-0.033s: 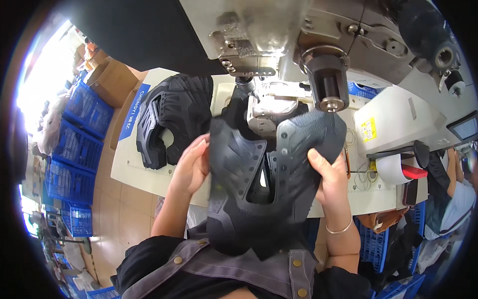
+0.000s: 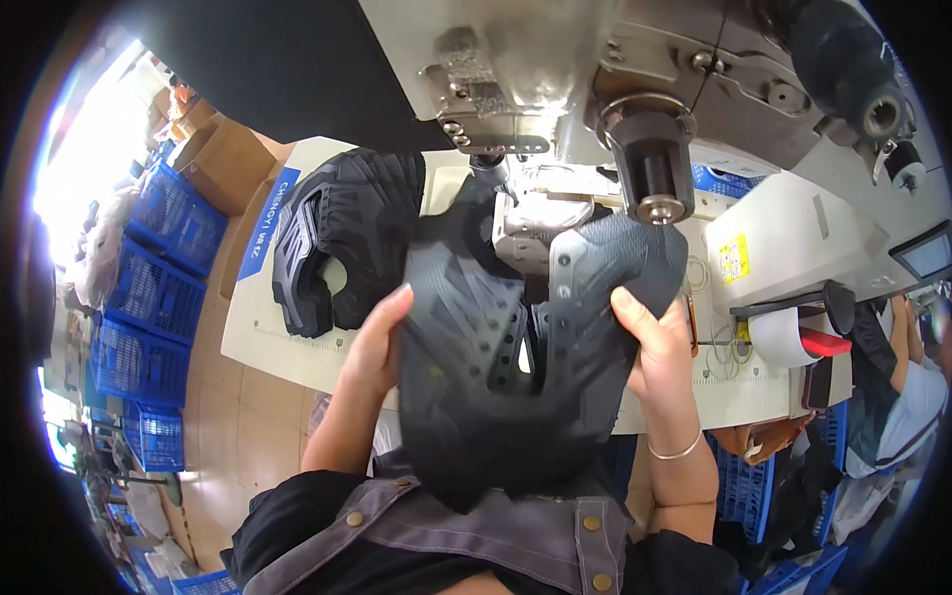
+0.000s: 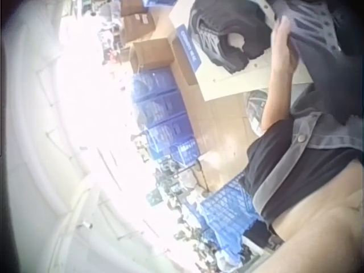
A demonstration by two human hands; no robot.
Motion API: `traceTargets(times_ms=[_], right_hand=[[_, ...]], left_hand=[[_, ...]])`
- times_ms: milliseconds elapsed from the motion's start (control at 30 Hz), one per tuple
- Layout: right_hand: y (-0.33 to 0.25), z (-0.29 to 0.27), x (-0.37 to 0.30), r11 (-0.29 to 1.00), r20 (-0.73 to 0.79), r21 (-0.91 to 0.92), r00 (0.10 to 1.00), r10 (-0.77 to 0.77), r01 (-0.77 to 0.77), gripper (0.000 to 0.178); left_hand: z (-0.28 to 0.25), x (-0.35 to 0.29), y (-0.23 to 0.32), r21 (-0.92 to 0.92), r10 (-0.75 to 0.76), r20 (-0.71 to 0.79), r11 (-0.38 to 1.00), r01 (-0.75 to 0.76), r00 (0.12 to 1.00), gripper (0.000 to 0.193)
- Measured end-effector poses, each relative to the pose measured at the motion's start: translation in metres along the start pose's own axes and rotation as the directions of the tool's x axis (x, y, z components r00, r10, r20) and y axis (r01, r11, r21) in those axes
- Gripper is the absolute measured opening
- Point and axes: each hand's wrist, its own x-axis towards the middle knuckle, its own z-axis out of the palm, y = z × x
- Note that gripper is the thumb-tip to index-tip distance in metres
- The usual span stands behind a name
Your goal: Stitching the components of a black shoe upper using a sewing machine.
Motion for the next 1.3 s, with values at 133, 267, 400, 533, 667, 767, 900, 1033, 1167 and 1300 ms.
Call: traceTargets(times_ms=[133, 267, 400, 533, 667, 767, 900, 1033, 1167, 1300], right_hand=[[-0.002, 0.000, 0.017, 0.999, -0.041, 0.043, 0.999, 0.009, -0.008, 0.030], [-0.015, 0.003, 0.021, 0.998, -0.071, 0.054, 0.997, 0.037, -0.033, 0.028], [-0.024, 0.007, 0.029, 0.999, -0.195, 0.022, 0.979, 0.053, -0.050, 0.021], [-0.024, 0.004, 0.038, 0.997, -0.164, 0.041, 0.984, 0.067, -0.061, 0.021], [-0.025, 0.002, 0.040, 0.998, -0.177, 0.034, 0.983, 0.052, -0.047, 0.021], [-0.025, 0.000, 0.039, 0.999, -0.189, 0.034, 0.981, 0.043, -0.037, 0.019], [-0.026, -0.004, 0.038, 0.996, -0.139, 0.080, 0.989, 0.048, -0.037, 0.021], [-0.022, -0.005, 0.025, 1.000, -0.033, -0.012, 0.999, 0.007, -0.008, 0.031], [-0.018, 0.006, 0.014, 0.997, -0.028, -0.076, 0.999, -0.036, 0.034, 0.036], [-0.019, 0.008, 0.011, 0.994, -0.042, -0.100, 0.998, -0.050, 0.046, 0.038]], left_hand=[[0.017, -0.007, -0.003, -0.015, -0.093, 0.094, 0.995, 0.095, 0.991, 0.027], [0.037, -0.011, 0.012, -0.053, 0.115, 0.047, 0.992, -0.113, 0.992, 0.019], [0.046, -0.002, 0.021, 0.022, 0.244, 0.037, 0.969, -0.245, 0.969, 0.018], [0.057, 0.010, 0.023, 0.096, 0.257, -0.007, 0.962, -0.255, 0.966, 0.016], [0.058, 0.013, 0.025, 0.180, 0.350, 0.051, 0.918, -0.353, 0.936, 0.015], [0.059, 0.018, 0.023, 0.174, 0.337, 0.026, 0.925, -0.337, 0.941, 0.016], [0.062, 0.021, 0.026, 0.161, 0.299, -0.026, 0.943, -0.291, 0.954, 0.018], [0.062, 0.022, 0.030, 0.157, 0.279, 0.017, 0.948, -0.278, 0.960, 0.019], [0.061, 0.023, 0.024, 0.161, 0.238, 0.006, 0.958, -0.236, 0.971, 0.019], [0.061, 0.027, 0.019, 0.187, 0.251, -0.008, 0.951, -0.245, 0.968, 0.017]])
